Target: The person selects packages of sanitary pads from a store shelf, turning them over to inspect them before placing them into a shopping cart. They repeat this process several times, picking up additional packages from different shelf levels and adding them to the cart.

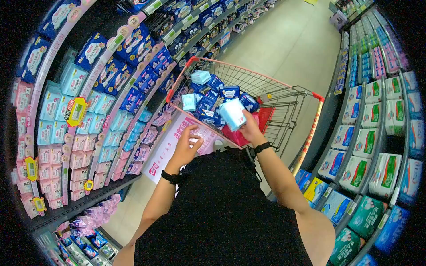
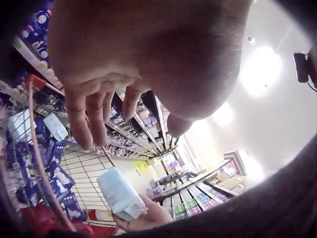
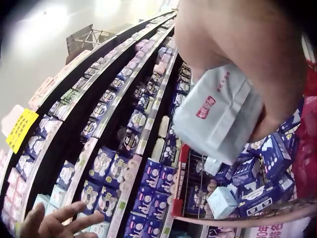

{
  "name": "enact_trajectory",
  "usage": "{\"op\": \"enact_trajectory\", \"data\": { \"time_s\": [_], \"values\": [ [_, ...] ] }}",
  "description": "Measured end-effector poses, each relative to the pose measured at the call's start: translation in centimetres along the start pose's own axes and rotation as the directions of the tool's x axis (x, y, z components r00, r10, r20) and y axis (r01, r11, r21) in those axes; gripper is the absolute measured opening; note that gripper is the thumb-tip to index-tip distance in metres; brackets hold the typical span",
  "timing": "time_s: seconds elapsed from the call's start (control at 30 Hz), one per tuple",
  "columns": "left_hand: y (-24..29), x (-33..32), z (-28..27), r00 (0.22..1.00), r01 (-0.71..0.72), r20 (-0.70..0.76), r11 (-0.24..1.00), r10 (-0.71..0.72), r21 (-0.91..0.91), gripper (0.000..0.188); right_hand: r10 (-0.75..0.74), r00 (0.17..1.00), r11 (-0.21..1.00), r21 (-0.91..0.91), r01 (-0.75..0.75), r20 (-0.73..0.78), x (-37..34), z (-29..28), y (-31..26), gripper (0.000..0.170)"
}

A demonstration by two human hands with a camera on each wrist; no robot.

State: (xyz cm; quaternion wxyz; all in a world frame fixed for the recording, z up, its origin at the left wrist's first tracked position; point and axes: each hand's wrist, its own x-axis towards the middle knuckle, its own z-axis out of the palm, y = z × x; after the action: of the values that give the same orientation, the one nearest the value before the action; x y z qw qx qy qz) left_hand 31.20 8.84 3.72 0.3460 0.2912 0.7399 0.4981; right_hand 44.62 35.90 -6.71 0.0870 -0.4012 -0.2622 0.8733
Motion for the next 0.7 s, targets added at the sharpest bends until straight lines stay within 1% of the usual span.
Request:
{"op": "enact_trajectory", "data": {
  "time_s": [0.03,0.07,0.1,0.17,0.2,0.23,0.27,0.3,0.33,0.43,0.47,0.6,0.7],
  "values": [
    [-0.3,0.1,0.1,1.000,-0.008,-0.014,1.000,0.009,0.028,0.057,-0.045,0.994,0.997,-0.072,0.038,-0.103,0.2,-0.8,-0.3,0.043],
    [-0.5,0.1,-0.2,0.999,-0.017,-0.034,1.000,0.017,0.017,0.050,-0.097,0.988,0.994,-0.059,0.090,-0.123,0.6,-1.2,-0.3,0.044],
    [-1.0,0.3,-0.4,0.999,-0.001,-0.038,1.000,0.001,0.022,0.048,-0.149,0.979,0.988,-0.049,0.143,-0.142,0.5,-0.6,-0.5,0.045],
    [-2.0,0.4,-0.8,0.998,0.039,-0.057,0.999,-0.037,0.034,0.043,-0.141,0.987,0.989,-0.022,0.143,0.074,0.0,0.4,-0.9,0.046],
    [-2.1,0.4,-0.8,0.995,0.014,-0.097,1.000,-0.014,0.009,0.040,-0.131,0.974,0.991,-0.008,0.135,0.187,-0.5,1.4,-1.4,0.046],
    [-1.8,0.3,-1.0,0.996,0.007,-0.089,1.000,-0.005,0.021,0.039,-0.060,0.924,0.994,-0.065,0.091,0.378,-0.7,2.6,-1.9,0.045],
    [-1.6,0.3,-1.1,0.997,0.002,-0.083,0.999,0.001,0.035,0.038,0.022,0.834,0.990,-0.126,0.057,0.552,-0.6,3.9,-2.6,0.045],
    [-1.3,0.1,-1.3,0.997,-0.003,-0.076,0.999,0.007,0.051,0.037,0.108,0.707,0.981,-0.188,0.036,0.698,-0.9,5.3,-3.2,0.045],
    [-1.3,-0.1,-1.4,0.999,0.005,-0.048,0.998,-0.002,0.067,0.036,0.104,0.714,0.966,-0.241,0.093,0.692,-1.8,7.2,-3.6,0.046],
    [-0.4,-0.1,-1.6,0.999,-0.009,0.037,0.994,0.005,0.107,0.034,0.055,0.768,0.905,-0.356,0.231,0.638,-0.4,8.8,-3.6,0.033],
    [0.0,-0.3,-1.7,0.998,-0.025,0.059,0.993,0.018,0.116,0.034,0.045,0.801,0.908,-0.359,0.217,0.597,0.0,9.0,-3.6,0.027],
    [0.5,-0.7,-2.1,0.995,-0.052,0.087,0.991,0.042,0.125,0.033,0.032,0.829,0.915,-0.349,0.200,0.558,1.2,9.4,-3.1,0.021],
    [0.3,-0.7,-2.6,0.995,-0.061,0.089,0.985,0.047,0.162,0.033,0.067,0.845,0.914,-0.372,0.161,0.530,1.9,9.4,-2.2,0.021]
  ]
}}
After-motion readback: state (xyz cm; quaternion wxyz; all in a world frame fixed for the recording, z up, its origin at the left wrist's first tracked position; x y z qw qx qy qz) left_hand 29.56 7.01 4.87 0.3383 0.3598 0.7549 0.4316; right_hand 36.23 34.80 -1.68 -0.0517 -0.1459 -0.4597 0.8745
